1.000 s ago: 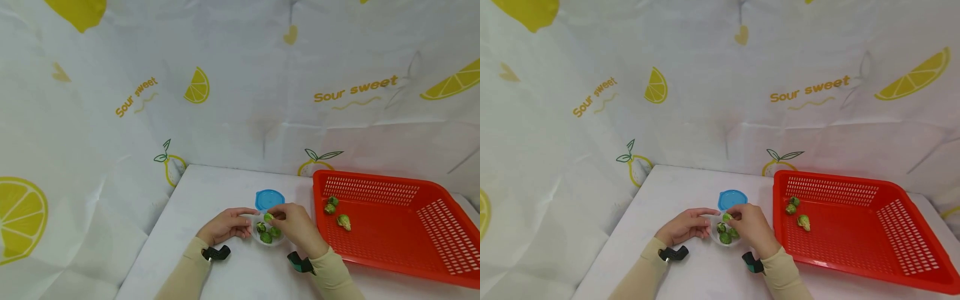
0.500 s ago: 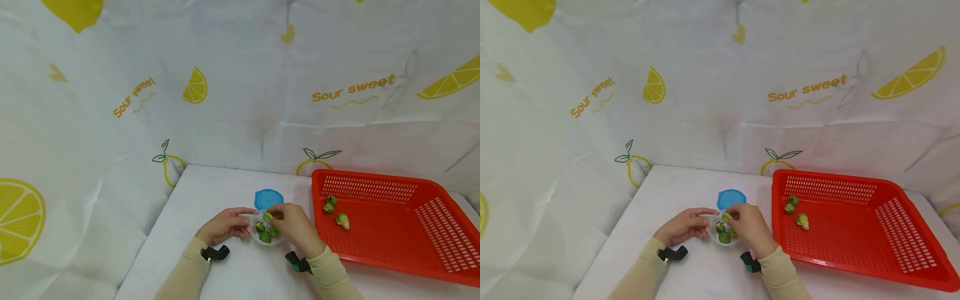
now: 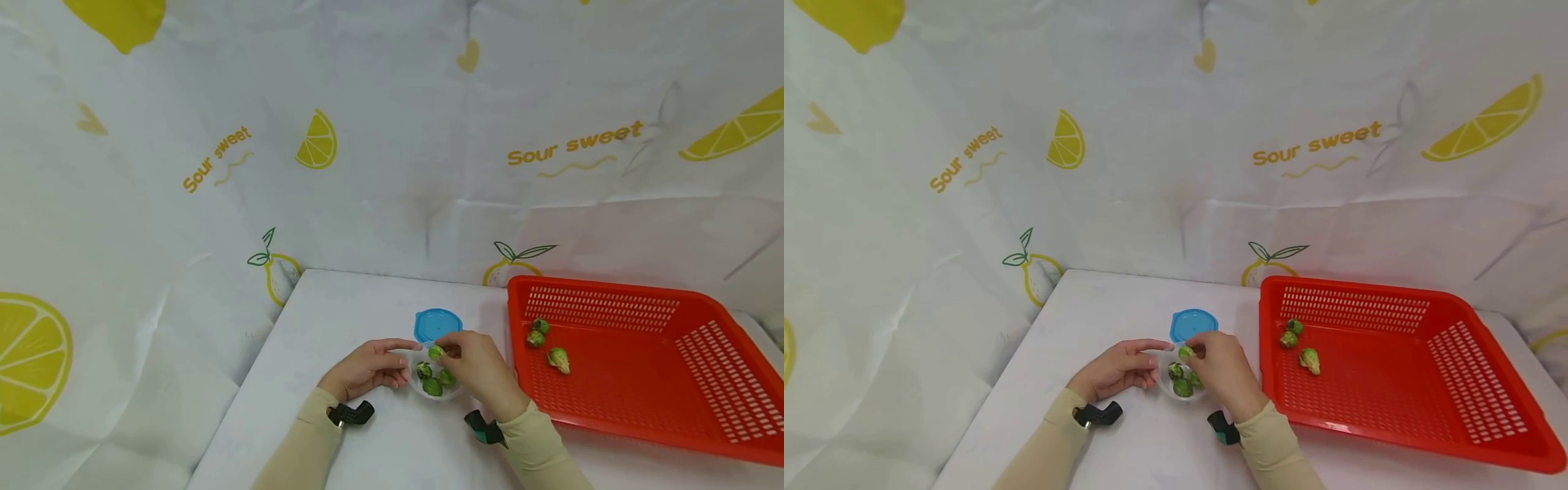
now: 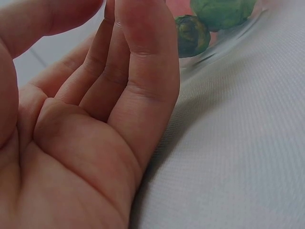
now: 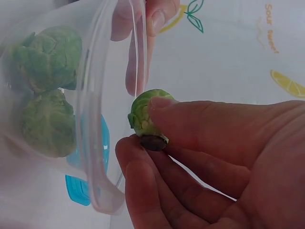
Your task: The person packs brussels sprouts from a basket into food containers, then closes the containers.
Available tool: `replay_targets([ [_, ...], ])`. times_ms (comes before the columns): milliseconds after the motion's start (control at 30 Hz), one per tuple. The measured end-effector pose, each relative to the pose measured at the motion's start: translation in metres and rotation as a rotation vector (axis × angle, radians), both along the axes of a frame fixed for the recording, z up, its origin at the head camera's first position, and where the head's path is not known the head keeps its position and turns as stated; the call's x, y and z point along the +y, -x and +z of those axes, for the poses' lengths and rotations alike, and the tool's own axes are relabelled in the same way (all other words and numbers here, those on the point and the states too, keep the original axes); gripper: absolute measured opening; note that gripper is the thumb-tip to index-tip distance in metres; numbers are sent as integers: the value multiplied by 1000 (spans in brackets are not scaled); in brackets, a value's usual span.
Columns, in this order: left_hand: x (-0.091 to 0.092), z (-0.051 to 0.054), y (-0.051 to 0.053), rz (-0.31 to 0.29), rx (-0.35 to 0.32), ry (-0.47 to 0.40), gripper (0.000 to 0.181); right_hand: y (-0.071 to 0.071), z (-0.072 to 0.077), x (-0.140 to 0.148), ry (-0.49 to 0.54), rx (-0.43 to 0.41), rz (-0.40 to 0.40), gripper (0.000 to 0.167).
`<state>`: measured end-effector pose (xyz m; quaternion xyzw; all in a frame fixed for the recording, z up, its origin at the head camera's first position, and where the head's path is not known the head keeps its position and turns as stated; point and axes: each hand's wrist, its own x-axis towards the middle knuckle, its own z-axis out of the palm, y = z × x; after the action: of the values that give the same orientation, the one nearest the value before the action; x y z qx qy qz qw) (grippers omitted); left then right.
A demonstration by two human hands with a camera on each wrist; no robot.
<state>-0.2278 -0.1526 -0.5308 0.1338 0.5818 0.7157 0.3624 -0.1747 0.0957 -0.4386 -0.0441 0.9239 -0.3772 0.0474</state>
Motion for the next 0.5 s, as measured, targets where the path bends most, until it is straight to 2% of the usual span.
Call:
replay_targets([
  [300,2,1,1,-4,2,1,50,-3,1,0,9,7,-20,25],
  [500,0,1,0,5,3,29,47,-7,9,1,18,31,-6,23],
])
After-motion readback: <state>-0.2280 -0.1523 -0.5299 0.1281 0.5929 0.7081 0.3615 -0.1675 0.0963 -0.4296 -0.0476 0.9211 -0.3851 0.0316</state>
